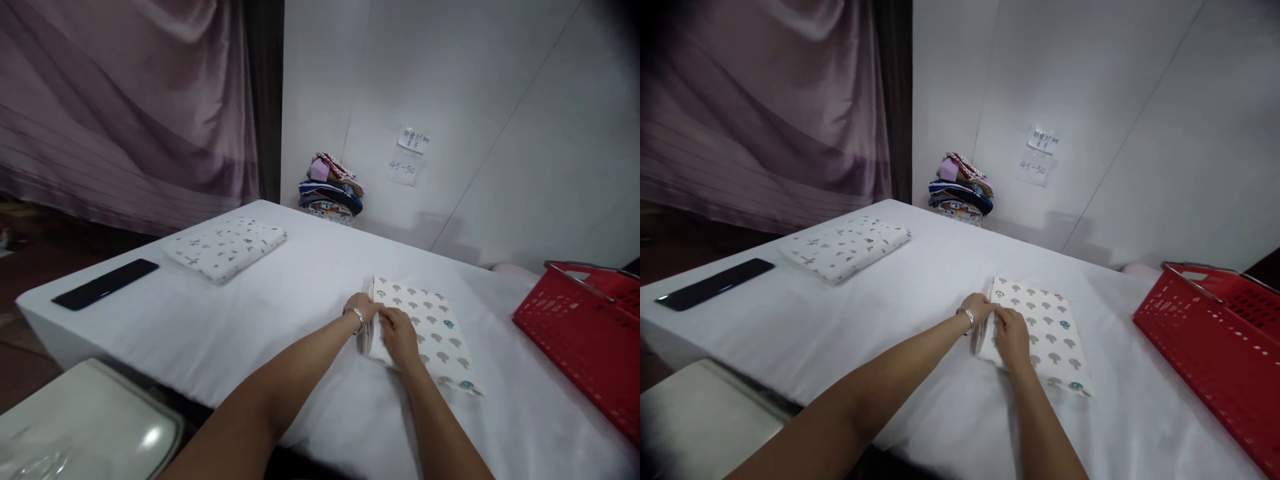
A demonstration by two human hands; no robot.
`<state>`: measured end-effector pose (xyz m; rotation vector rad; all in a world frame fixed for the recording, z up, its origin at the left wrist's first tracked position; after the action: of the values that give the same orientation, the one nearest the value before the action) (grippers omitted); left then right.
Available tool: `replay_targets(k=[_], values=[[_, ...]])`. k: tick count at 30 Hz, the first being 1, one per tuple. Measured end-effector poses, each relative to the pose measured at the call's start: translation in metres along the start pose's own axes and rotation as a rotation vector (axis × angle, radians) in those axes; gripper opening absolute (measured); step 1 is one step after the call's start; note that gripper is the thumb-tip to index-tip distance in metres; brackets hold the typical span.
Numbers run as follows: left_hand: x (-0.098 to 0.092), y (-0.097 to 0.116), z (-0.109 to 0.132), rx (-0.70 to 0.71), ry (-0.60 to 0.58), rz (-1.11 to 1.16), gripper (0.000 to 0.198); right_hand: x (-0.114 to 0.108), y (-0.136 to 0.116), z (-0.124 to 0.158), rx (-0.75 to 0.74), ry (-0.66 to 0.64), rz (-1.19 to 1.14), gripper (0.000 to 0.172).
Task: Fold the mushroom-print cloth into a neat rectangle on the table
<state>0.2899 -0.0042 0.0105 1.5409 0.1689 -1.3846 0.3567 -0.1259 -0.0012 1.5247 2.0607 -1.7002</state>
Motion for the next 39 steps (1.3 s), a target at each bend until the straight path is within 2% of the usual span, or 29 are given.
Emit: replay_targets(k=[4, 7, 11, 20, 25, 32, 35, 39], values=[[0.002, -0.003, -0.001, -0.012, 0.02, 0.025, 0.022, -0.005, -0.007, 0.001, 0.008, 0.002, -0.055, 0.031], [0.004, -0.01, 0.002, -0.04, 0.028, 0.043, 0.023, -0.013, -0.013, 0.003, 0.039, 0.017, -0.085, 0.031], [0.006, -0.014, 0.004, -0.067, 0.017, 0.045, 0.024, -0.017, -0.015, 0.005, 0.003, -0.027, 0.042, 0.03], [-0.004, 0.007, -0.019, -0.05, 0.033, -0.017, 0.035, -0.008, -0.013, 0.007, -0.1, -0.052, 0.194, 0.027], [0.0, 0.011, -0.026, -0.045, 0.101, 0.002, 0.026, -0.01, -0.011, 0.007, -0.091, -0.051, 0.129, 0.027], [0.01, -0.005, -0.023, -0.101, 0.122, 0.04, 0.02, -0.013, -0.002, 0.005, 0.082, -0.001, -0.059, 0.027], [0.008, -0.004, -0.027, -0.123, 0.113, 0.039, 0.019, -0.012, -0.003, 0.005, 0.055, -0.024, -0.043, 0.026], [0.002, 0.001, -0.031, -0.13, 0.114, 0.031, 0.03, -0.011, -0.003, 0.005, 0.019, -0.033, -0.017, 0.026]])
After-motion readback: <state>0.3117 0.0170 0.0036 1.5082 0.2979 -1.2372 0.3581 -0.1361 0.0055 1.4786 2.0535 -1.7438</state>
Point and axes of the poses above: each hand's wrist, its own z-axis away from the middle knuckle, its own x-axis out of the palm, y = z × x, the point moved 2 cm from there along -z, towards the middle knuckle, and after that the axes turned 13 degrees about -z, right-handed, at the moved point
